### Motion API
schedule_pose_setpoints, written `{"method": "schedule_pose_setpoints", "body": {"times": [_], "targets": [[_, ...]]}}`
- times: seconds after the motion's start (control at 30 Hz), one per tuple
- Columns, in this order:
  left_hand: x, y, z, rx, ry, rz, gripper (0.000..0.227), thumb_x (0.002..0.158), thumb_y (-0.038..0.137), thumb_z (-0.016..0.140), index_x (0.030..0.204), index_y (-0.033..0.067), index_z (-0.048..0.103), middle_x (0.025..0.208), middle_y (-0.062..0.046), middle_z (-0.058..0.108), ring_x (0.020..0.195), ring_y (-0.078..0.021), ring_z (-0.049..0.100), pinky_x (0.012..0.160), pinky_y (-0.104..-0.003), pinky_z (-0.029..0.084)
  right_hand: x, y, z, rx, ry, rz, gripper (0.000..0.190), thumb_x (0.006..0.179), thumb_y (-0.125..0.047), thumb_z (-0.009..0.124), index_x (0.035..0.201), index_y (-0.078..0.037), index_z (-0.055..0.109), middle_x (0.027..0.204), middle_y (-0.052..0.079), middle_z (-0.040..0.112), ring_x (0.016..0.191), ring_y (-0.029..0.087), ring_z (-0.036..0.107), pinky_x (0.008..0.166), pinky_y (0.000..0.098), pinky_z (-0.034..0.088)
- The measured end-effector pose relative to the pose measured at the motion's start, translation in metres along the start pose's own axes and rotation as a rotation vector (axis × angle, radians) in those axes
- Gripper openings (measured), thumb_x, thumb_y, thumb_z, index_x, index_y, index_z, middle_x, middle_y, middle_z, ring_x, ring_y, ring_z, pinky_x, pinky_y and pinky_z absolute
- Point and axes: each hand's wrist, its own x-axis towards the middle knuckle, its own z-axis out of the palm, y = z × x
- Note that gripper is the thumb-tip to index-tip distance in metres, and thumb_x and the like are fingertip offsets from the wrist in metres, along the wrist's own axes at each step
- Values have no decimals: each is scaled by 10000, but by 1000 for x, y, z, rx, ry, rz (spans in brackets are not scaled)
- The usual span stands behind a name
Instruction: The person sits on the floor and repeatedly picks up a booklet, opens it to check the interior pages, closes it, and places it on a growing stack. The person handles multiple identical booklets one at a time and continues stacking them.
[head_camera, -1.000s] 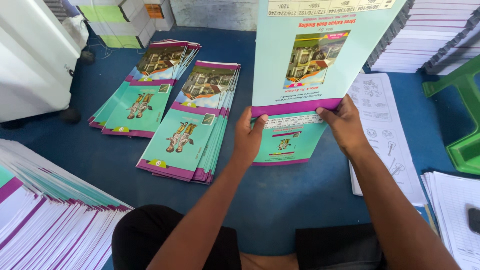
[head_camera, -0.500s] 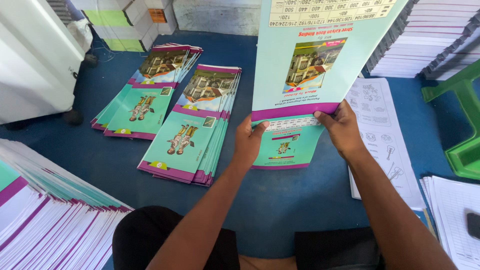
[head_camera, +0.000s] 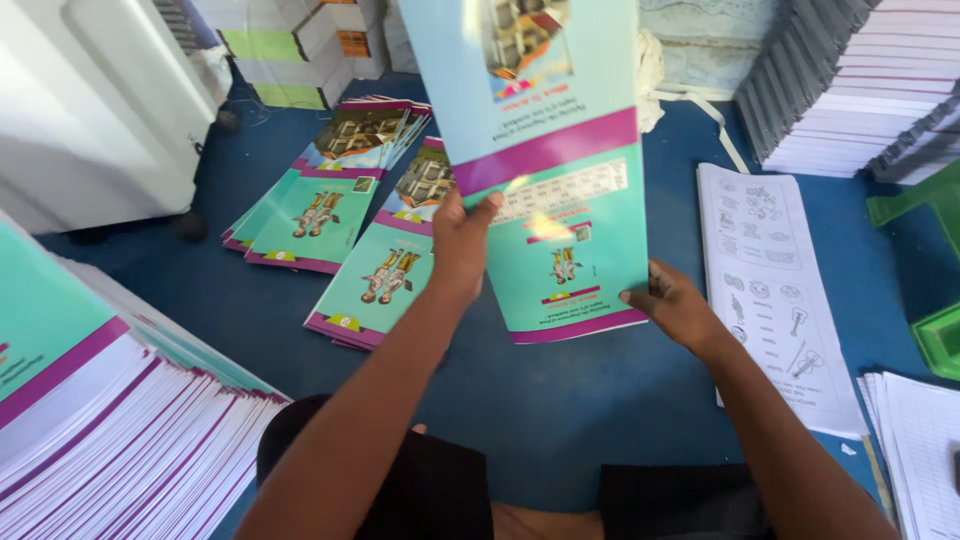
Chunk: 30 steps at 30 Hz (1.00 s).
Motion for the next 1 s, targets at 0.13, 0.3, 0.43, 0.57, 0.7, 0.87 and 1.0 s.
{"method": "schedule_pose_setpoints", "body": {"times": [0.13, 0.3, 0.43, 0.57, 0.7, 0.87, 1.0], "targets": [[12, 29, -21, 80, 12, 147, 263, 1012, -1, 617, 1274, -18, 625, 1170, -84, 701, 1025, -136, 657, 934, -317, 544, 1, -6, 12, 42, -48, -64, 373, 944, -89, 659, 1306, -13, 615, 1169, 104, 738, 1082, 170, 689, 941, 336, 546], [17, 75, -47, 86, 155, -2, 225, 974, 5, 595, 1196, 1, 633, 1092, -98, 736, 948, -162, 712, 852, -330, 579, 6, -44, 35, 153, -181, -251, 420, 932, -70, 651, 1345, -10, 597, 1210, 89, 729, 1097, 155, 679, 947, 327, 542], [22, 120, -73, 159, 228, -8, 185, 969, 0, 611, 1149, -30, 640, 1057, -134, 738, 912, -196, 714, 825, -352, 589, 6, -90, 55, 43, -213, -244, 422, 931, -67, 661, 1349, -27, 618, 1165, 89, 756, 1072, 153, 692, 932, 323, 540], [29, 164, -101, 191, 378, -75, 171, 934, -10, 615, 1098, -57, 618, 1018, -182, 731, 877, -252, 738, 765, -412, 623, 10, -139, 78, 6, -238, -270, 461, 915, -68, 669, 1372, -53, 613, 1129, 74, 761, 1053, 143, 691, 915, 320, 540], [34, 212, -133, 256, 525, -81, 212, 897, -26, 644, 1105, -59, 620, 1016, -197, 725, 874, -267, 718, 751, -445, 611, 19, -181, 104, 79, -329, -332, 457, 916, -78, 677, 1367, -47, 610, 1134, 54, 754, 1051, 123, 684, 921, 305, 532], [25, 266, -176, 277, 629, -116, 258, 871, -7, 679, 1115, -73, 629, 1044, -221, 726, 888, -305, 733, 760, -517, 637, 28, -215, 144, 66, -420, -419, 458, 913, -97, 686, 1361, -26, 619, 1143, 49, 746, 1029, 100, 674, 907, 283, 535], [17, 305, -210, 381, 762, -161, 349, 869, 24, 736, 1181, -58, 604, 1161, -219, 686, 1001, -292, 676, 796, -513, 570, 32, -242, 179, 56, -499, -465, 441, 920, -120, 699, 1337, 7, 636, 1118, 75, 757, 979, 101, 690, 885, 273, 554]]}}
